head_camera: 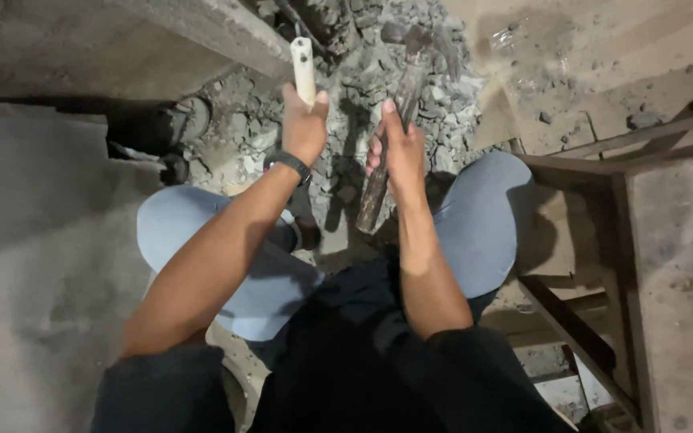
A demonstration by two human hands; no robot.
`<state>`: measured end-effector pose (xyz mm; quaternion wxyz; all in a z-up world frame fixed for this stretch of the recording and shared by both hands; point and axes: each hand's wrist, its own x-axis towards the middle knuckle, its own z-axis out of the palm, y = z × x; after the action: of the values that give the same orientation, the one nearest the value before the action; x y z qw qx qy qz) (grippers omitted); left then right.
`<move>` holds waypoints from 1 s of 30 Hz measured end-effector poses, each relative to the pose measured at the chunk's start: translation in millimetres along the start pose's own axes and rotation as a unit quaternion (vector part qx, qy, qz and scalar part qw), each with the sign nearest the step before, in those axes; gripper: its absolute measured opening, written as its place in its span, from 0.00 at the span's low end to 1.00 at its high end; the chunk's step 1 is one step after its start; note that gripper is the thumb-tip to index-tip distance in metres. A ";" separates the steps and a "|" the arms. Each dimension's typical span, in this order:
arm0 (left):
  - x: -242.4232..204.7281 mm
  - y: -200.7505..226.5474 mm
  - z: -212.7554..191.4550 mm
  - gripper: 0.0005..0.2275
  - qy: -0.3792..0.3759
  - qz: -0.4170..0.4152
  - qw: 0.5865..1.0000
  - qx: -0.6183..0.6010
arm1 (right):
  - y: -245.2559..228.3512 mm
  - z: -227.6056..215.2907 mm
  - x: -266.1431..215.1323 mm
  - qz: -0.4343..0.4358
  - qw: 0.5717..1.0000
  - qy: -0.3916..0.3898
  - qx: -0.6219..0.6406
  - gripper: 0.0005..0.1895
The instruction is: Chipping away at concrete using a hammer, a plastic rod, and a metal pry bar
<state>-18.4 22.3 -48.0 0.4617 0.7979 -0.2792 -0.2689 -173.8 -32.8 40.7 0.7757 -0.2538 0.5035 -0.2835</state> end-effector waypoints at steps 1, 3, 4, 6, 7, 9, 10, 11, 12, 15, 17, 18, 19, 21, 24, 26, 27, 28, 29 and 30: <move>-6.4 2.4 0.4 0.12 0.002 -0.001 1.000 0.001 | 9.3 -1.7 3.9 0.002 1.000 -0.001 0.000 0.21; -13.0 9.9 2.3 0.33 -0.063 -0.197 0.978 -0.040 | 24.8 -2.7 15.0 -0.052 0.998 0.024 -0.002 0.22; -15.6 15.7 1.3 0.33 -0.067 -0.193 0.978 -0.039 | 24.0 -2.3 14.8 -0.055 0.998 0.026 0.001 0.22; -23.9 25.2 -0.5 0.09 0.002 0.003 0.994 0.106 | 24.3 -2.9 13.2 -0.037 0.999 0.032 0.014 0.23; -20.5 25.0 0.3 0.09 0.000 0.002 0.994 0.105 | 24.4 -3.8 13.4 -0.036 0.999 0.035 0.014 0.23; -10.8 25.2 -0.4 0.30 0.016 -0.082 0.995 0.054 | 23.8 -2.4 15.8 -0.039 0.999 0.029 0.013 0.23; -8.7 23.7 1.1 0.30 0.017 -0.085 0.995 0.054 | 22.9 -1.9 14.3 -0.037 0.999 0.028 0.011 0.23; -6.7 22.1 2.2 0.33 0.012 -0.084 0.994 -0.063 | 22.3 -1.3 12.6 -0.039 0.999 0.023 0.005 0.23; -3.3 21.2 3.6 0.37 0.007 -0.080 0.980 -0.180 | 20.6 -0.2 11.8 -0.042 0.999 0.017 0.000 0.23; 0.6 32.9 4.2 0.36 -0.049 -0.163 0.974 -0.153 | 22.1 0.1 11.5 -0.045 0.999 0.018 -0.011 0.23; -15.1 48.1 -8.2 0.20 -0.178 -0.287 0.884 -0.325 | 30.9 -5.6 13.0 -0.055 0.998 0.008 -0.039 0.24; -18.2 58.3 -12.6 0.12 -0.300 -0.384 0.733 -0.475 | 31.9 -7.4 16.8 -0.073 0.995 0.000 -0.064 0.24; -32.5 37.2 -0.3 0.12 -0.303 -0.380 0.733 -0.475 | 32.6 -9.8 22.3 -0.077 0.995 -0.001 -0.063 0.24; -68.9 -10.2 26.0 0.20 -0.280 -0.333 0.896 -0.086 | 39.3 -20.0 29.1 -0.082 0.988 0.045 -0.125 0.22; -64.2 58.3 -4.1 0.20 -0.208 -0.038 0.968 0.131 | 38.1 -18.4 23.2 -0.070 0.993 0.019 -0.089 0.23; -51.8 54.7 -3.6 0.23 -0.169 -0.054 0.981 0.073 | 28.9 -14.2 14.7 -0.063 0.995 0.009 -0.078 0.23; -44.5 54.7 -4.1 0.26 -0.131 -0.065 0.989 0.018 | 22.7 -11.0 10.9 -0.058 0.996 0.001 -0.062 0.23; -37.3 54.3 -5.1 0.26 -0.128 -0.060 0.990 0.017 | 23.2 -8.2 12.3 -0.062 0.996 -0.003 -0.061 0.23; -29.7 54.1 -5.6 0.22 -0.092 -0.043 0.995 -0.002 | 23.6 -5.5 14.3 -0.053 0.998 0.012 -0.032 0.23; -27.3 51.2 -4.5 0.19 -0.058 -0.031 0.998 -0.021 | 26.8 -6.9 13.4 -0.038 0.999 0.030 -0.004 0.22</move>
<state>-44.5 22.5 4.0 0.4529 0.7791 -0.2748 -0.3352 -170.8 -23.8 11.4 0.7480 -0.2674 0.5176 -0.3179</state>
